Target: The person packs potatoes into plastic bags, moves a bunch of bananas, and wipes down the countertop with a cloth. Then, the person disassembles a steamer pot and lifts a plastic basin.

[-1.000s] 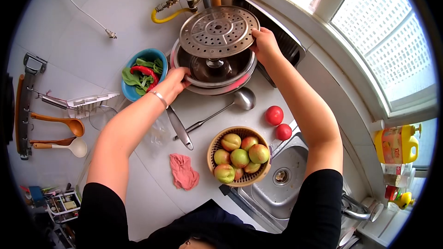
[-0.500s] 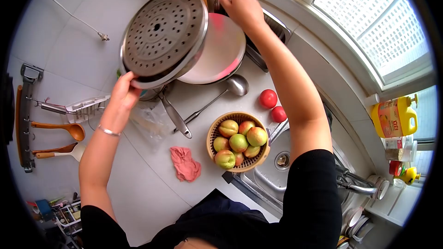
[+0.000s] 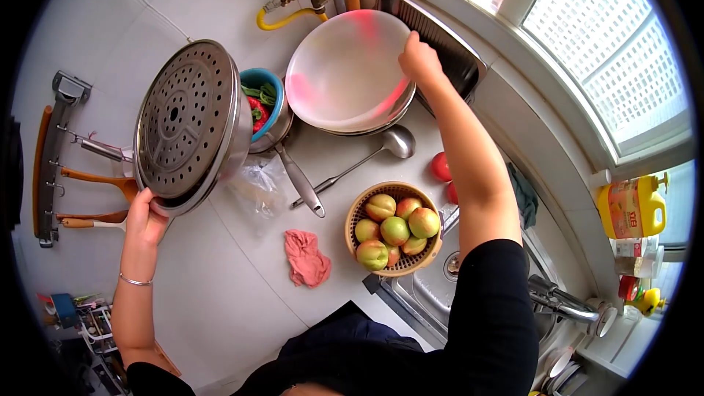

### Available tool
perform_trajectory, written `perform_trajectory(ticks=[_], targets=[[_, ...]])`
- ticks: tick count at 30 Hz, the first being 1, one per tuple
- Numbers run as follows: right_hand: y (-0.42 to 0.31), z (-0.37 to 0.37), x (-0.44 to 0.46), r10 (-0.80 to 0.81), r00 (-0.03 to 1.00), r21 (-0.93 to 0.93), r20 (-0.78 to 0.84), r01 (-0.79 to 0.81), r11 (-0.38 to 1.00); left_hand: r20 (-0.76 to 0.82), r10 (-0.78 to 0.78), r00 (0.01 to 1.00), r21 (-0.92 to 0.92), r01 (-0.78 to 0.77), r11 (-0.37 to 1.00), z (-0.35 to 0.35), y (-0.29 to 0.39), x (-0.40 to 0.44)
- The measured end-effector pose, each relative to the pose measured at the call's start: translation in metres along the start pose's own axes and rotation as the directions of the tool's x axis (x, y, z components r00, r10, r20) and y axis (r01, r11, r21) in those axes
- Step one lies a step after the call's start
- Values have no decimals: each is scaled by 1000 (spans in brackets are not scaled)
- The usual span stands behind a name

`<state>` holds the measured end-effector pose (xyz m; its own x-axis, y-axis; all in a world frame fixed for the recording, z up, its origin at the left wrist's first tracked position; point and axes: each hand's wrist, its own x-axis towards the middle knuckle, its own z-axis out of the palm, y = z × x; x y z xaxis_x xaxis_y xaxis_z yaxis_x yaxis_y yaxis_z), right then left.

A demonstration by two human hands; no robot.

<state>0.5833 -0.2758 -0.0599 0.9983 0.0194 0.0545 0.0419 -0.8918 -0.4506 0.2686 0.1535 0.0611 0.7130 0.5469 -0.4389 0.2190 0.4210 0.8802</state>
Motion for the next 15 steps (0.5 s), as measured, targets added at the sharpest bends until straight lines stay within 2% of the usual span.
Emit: perform_trajectory(ticks=[3,5,6,7,8,9,10,11,14,15], targets=[[-10,-54,-14,-68,998,-98,11,68,993,-2,-6,1000,6,6,1000,-15,2,-6],[1,-96,-34,-151,983,-108,-101,140,984,8,-11,1000,9,11,1000,-18,2,-10],[7,-122,-42,-125,991,-13,-51,125,992,12,-2,1000,25,1,1000,-7,3,-17],[20,-142,-51,-154,983,52,-100,159,986,17,6,1000,42,-6,999,-1,4,-19],[31,-163,-62,-112,989,221,-99,132,966,15,0,1000,30,-1,1000,-3,0,-13],[37,-182,-68,48,997,456,-61,-15,890,40,-25,999,24,24,999,-7,-7,-3],[31,-203,-84,74,991,459,-114,-13,888,66,-48,997,19,47,999,-7,-10,5],[38,-223,-89,57,996,529,-61,-16,849,83,-45,996,39,42,998,8,-14,4],[38,-263,-102,46,993,699,-112,46,713,195,-102,976,72,90,993,63,-40,16],[30,-269,-104,32,991,672,-130,65,737,180,-115,977,50,107,993,90,-48,11]])
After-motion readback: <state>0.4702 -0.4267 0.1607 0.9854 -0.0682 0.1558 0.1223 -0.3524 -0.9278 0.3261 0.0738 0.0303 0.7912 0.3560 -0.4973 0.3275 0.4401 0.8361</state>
